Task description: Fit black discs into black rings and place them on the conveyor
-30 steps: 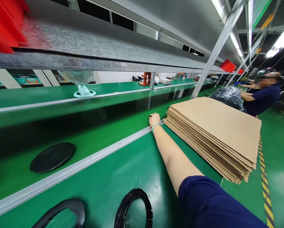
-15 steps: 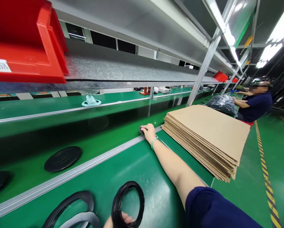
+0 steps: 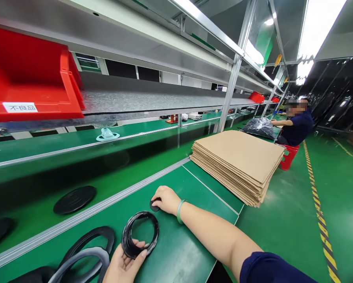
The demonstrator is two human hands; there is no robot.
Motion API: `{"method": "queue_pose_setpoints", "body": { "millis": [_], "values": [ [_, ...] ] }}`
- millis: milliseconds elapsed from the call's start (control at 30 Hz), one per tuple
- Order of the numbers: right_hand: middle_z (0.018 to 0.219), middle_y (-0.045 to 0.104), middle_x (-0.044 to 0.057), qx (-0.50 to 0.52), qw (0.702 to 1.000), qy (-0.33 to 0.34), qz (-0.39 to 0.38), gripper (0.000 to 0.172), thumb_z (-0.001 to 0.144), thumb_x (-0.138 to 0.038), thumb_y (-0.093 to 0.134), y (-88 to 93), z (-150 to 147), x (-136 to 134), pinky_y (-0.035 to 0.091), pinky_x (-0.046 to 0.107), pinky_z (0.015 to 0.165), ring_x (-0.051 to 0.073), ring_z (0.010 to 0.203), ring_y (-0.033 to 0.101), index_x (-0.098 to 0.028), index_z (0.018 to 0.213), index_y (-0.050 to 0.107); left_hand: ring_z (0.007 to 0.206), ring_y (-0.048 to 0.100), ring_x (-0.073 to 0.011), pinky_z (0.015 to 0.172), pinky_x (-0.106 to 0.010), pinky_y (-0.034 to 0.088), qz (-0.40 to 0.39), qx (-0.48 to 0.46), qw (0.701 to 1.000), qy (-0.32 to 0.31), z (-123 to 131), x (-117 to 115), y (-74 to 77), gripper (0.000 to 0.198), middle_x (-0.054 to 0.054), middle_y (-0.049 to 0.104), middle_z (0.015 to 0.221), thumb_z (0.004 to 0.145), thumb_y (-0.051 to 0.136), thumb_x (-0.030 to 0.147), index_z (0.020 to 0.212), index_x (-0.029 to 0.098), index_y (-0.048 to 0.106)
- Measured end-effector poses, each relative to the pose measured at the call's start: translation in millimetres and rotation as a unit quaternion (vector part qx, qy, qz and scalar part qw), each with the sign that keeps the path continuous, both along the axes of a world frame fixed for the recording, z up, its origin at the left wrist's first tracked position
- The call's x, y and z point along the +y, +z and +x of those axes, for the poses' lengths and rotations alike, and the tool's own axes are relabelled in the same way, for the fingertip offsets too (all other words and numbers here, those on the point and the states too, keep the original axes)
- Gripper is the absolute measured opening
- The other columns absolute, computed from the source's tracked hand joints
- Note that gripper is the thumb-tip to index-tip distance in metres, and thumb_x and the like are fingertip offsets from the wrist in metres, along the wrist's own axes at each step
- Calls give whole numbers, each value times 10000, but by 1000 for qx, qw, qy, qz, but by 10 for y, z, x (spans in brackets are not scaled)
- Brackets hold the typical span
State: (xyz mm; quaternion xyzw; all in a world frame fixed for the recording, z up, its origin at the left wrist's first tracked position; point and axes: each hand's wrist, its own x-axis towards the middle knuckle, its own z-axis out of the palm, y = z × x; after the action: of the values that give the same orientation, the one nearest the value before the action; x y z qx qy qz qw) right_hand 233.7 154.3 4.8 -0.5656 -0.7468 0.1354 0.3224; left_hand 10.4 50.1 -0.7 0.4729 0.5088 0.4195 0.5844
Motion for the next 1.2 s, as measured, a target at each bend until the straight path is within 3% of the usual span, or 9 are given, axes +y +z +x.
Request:
{"method": "queue_pose_setpoints", "body": {
  "millis": [133,333,467,600,733,933,1067,1200],
  "values": [
    [1051,664,74,18,999,-44,-22,317,676,-295,893,25,45,-12,464,344,931,223,1040,575,-207,962,788,984,714,-318,970,-472,553,20,23,999,-22,18,-23,21,521,-100,765,947,552,873,481,905,175,642],
    [1003,685,68,45,998,-36,-27,117,691,-178,874,62,165,15,439,389,952,219,1024,555,-202,770,791,922,719,-291,916,-436,561,16,63,997,-37,58,-98,170,460,-97,752,932,569,843,449,881,166,659],
    [1033,670,75,80,996,-30,-9,76,745,-132,819,99,207,26,406,436,984,230,1055,516,-193,765,778,842,717,-239,818,-375,566,16,100,995,-22,50,-104,172,373,-69,748,893,620,803,385,878,179,630],
    [884,654,45,136,986,-17,98,18,821,-214,775,271,129,-138,432,409,892,204,912,539,-209,838,774,660,690,-180,683,-326,558,-3,99,995,2,27,-122,142,357,2,707,730,652,780,350,890,197,561],
    [750,611,27,139,969,47,197,128,893,-322,707,426,-94,-435,436,366,757,187,784,530,-211,882,768,699,717,-181,685,-335,589,-35,46,998,26,35,-143,159,431,-44,756,882,625,803,311,917,208,502],
    [713,585,28,103,963,154,194,219,943,-334,633,251,-399,-629,440,324,695,170,715,507,-167,875,757,863,744,-228,806,-391,602,-44,15,997,55,57,-133,149,546,-62,762,952,587,846,269,1020,200,521],
    [739,585,37,81,967,164,179,233,953,-338,614,135,-464,-634,465,313,713,173,736,518,-162,894,755,987,723,-243,924,-430,569,-33,26,997,62,55,-126,142,590,-74,736,1079,590,860,261,1091,197,554],
    [752,587,37,80,966,171,177,251,964,-354,591,123,-487,-659,488,313,746,171,749,530,-166,915,749,985,726,-246,942,-445,561,-31,39,998,48,61,-128,165,604,-86,737,1102,612,848,253,1136,193,553]
  ]
}}
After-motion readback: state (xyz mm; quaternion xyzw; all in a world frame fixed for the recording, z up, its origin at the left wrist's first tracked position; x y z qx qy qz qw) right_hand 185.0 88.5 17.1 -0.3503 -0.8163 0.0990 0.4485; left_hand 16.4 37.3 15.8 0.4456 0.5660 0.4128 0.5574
